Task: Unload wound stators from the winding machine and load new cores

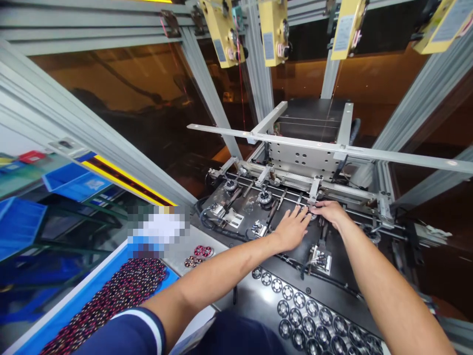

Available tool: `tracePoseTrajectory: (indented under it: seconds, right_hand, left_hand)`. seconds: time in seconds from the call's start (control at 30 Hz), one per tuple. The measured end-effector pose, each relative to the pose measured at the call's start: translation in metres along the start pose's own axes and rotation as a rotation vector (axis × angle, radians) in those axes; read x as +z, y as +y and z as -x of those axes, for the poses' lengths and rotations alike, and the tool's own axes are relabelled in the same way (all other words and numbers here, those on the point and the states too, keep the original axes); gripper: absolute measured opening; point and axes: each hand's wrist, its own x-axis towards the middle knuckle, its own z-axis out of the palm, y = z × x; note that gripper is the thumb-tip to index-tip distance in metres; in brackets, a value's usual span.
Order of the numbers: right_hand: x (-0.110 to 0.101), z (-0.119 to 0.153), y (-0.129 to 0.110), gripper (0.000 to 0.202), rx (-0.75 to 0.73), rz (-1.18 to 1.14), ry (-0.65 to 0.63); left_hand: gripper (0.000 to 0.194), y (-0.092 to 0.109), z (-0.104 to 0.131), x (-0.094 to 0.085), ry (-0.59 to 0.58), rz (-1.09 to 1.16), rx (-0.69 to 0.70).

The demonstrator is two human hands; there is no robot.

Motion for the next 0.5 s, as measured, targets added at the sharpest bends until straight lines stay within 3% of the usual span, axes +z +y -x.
tracePoseTrajectory:
  seconds: [0.17,0.3,0.43,0.5]
  right_hand:
    - [0.005,0.006,-0.017,0.028,0.047,0.058,-0.025]
    - [-0.006,0.045,-0.037,0.029,-0.026,0.197,0.089]
    - [-0.061,0.118,-0.021,0.024,-0.105,0.358,0.19]
    - [-0.097,0.146,-0.003,0.02,-0.007,0.45,0.297]
  left_hand:
    - [0.055,-0.002,-0.004,-0.005,-0.045,-0.007,0.009]
    - [0.056,-0.006,0.006,-0.021,-0.075,-0.001,0.045]
    - [0.053,0.005,0.013,-0.046,-0.03,0.036,0.125]
    - [0.048,0.02,0.005,-0.057,-0.002,0.06,0.213]
